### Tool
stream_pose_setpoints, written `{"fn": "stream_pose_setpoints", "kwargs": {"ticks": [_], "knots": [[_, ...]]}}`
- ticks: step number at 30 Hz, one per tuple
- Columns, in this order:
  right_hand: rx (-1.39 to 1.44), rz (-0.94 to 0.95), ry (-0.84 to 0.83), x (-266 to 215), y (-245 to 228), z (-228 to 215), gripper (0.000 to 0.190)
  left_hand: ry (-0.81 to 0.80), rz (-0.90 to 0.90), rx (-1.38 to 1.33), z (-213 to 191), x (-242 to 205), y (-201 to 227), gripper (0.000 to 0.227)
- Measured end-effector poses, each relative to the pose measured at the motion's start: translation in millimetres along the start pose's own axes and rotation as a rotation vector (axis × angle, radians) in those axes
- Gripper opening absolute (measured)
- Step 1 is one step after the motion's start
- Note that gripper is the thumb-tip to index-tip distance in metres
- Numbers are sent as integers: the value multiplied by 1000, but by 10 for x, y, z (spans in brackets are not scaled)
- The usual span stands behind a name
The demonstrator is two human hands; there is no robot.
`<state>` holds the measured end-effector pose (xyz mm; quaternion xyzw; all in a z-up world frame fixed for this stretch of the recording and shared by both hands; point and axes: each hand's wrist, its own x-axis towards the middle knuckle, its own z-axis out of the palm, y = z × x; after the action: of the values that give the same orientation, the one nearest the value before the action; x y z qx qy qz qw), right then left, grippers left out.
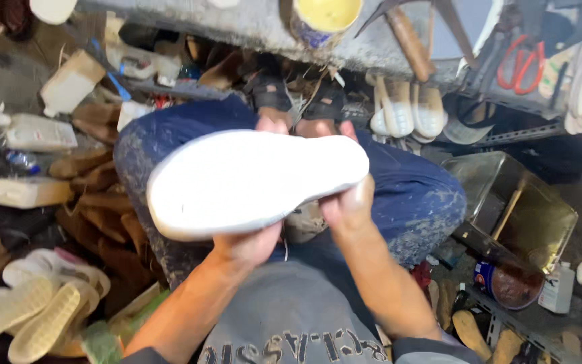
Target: The person sits on the floor and cleans a white shoe by hand, rubbing the sole and sides. They then place the shoe on a shelf and pick up another white shoe to continue cleaning.
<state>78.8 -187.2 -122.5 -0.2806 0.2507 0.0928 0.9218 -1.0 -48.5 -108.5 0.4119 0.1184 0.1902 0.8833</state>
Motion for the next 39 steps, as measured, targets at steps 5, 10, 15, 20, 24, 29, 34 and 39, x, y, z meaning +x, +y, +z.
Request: {"fn": "stream_pose_setpoints", "kwargs": {"ticks": [5,10,15,20,24,29,34,39], "knots": [[-748,-531,-360,588,-523,351,72,192,-356,107,-479,-97,-54,27],[-2050,-1157,-539,1031,-998,919,65,199,-1223,-472,-186,200,428,70],[-2594,-1089,-641,1582,-1047,1012,82,198,-1172,-316,-159,334,520,74],[-2825,-1095,-634,2019,-951,943,86,333,-960,-406,-456,297,271,52],[-2649,-1213,-674,1623,-1039,1108,62,171,-718,-449,-426,403,291,62],[-2463,-1462,-422,1160,-1107,1070,83,266,-667,-297,-374,434,225,63],[-2296,-1480,-610,448,-1225,849,25,136,-194,-43,-376,236,215,70],[-1576,-1285,-711,-679,-940,971,30,-42,92,113,-348,104,256,72]]}}
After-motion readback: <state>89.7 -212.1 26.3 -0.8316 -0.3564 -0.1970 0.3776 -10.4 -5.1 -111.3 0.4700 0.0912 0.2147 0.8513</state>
